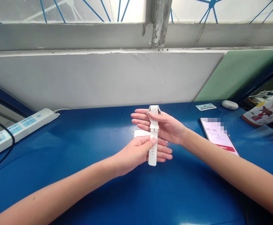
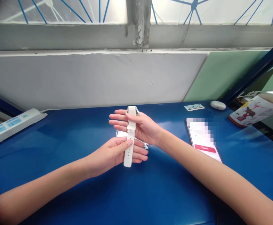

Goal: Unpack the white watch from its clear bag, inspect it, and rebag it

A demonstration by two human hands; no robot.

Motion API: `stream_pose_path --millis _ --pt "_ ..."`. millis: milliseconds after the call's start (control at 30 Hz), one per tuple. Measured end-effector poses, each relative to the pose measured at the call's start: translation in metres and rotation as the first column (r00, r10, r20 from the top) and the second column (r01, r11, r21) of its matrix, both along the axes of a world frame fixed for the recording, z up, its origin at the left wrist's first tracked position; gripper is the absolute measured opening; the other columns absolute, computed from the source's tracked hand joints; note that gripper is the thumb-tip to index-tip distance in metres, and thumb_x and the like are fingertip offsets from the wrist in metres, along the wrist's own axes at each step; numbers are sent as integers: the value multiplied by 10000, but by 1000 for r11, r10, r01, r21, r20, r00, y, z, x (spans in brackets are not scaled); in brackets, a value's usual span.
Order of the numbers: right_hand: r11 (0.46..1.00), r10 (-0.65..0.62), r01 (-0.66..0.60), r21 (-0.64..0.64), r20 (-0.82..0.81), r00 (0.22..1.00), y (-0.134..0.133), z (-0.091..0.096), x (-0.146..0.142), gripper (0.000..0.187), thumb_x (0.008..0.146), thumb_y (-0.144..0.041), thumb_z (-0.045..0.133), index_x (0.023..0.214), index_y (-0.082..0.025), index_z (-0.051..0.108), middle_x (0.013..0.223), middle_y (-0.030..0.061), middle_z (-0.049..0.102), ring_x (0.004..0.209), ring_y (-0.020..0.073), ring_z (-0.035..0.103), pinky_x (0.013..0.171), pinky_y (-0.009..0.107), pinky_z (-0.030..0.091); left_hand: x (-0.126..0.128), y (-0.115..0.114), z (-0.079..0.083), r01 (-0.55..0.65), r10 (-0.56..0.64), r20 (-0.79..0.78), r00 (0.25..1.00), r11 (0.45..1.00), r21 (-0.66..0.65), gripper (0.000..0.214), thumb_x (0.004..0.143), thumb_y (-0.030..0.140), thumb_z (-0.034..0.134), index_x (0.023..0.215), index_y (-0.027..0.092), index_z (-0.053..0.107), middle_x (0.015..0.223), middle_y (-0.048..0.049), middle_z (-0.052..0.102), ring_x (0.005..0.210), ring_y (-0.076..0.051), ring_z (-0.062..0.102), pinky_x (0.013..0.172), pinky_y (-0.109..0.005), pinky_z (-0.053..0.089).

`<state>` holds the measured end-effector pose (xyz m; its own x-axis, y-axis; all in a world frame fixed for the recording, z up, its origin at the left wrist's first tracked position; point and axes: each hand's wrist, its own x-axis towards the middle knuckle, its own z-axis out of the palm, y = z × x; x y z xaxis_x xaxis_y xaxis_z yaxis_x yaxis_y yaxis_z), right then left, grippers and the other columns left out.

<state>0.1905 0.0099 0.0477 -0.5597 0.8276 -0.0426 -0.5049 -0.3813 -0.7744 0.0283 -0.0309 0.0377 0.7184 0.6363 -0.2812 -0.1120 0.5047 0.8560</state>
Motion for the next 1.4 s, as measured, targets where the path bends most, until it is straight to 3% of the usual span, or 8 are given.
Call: stream_pose_path --millis 233,367,467,600,867,1067,1200,1400 --pt "999 -27 27 -47 -5 1000 3 -3 0 291 910 -123 570 1183 -182 651 1105 46 718 859 111 690 802 233 555 0 2 -5 -11 11 15 1000 1000 -13 420 891 458 683 1045 67 701 1093 -222 725 1004 -319 714 958 -481 510" --pt "967 -253 252 -31 -29 967 12 1 8 213 898 -210 578 1088 -191 673 735 -32 608 489 71 429 511 206 443 -4 -6 -4 176 -172 101 980 984 -35 595 843 628 655 1121 103 689 1178 -223 695 1100 -346 677 997 -488 472" --pt "934 -356 352 -58 -72 932 20 7 19 354 927 -391 431 1003 -152 680 726 17 561 532 120 436 550 268 470 -5 -13 -3 279 -278 99 955 960 6 776 761 675 713 1303 136 580 1278 -245 637 1169 -372 637 1003 -512 457" --pt "919 -394 394 -20 -15 919 22 11 23 212 854 -226 506 967 -178 679 759 19 585 625 139 519 683 283 515 -3 -14 -5 218 -217 60 974 976 -13 872 757 579 780 1431 149 431 1338 -260 586 1156 -365 645 993 -503 462" --pt "955 -270 240 174 173 947 -3 15 1 115 831 -289 723 879 -188 750 864 48 723 829 176 660 788 314 522 -3 -1 3 -163 165 114 980 986 -26 368 956 339 602 1259 135 560 1277 -206 637 1071 -337 687 938 -464 500" --pt "871 -420 298 392 277 864 -7 15 1 167 804 -361 763 868 -207 764 839 36 732 775 164 648 754 314 508 -3 3 5 -262 257 76 963 962 76 319 946 283 645 1226 147 575 1244 -159 662 1097 -301 677 972 -447 491" --pt "851 -457 315 421 294 840 -6 13 0 188 800 -372 773 876 -202 747 860 37 740 792 159 660 761 297 512 -5 4 4 -178 172 46 984 968 179 293 973 375 583 1116 120 602 1048 -144 719 982 -291 710 874 -405 519" --pt "963 -227 168 212 299 927 -3 7 -1 194 851 -380 723 909 -197 690 938 78 761 843 200 709 735 322 568 -8 6 1 23 -42 60 997 960 277 472 1011 469 379 998 86 654 894 -183 748 912 -308 705 874 -428 501"
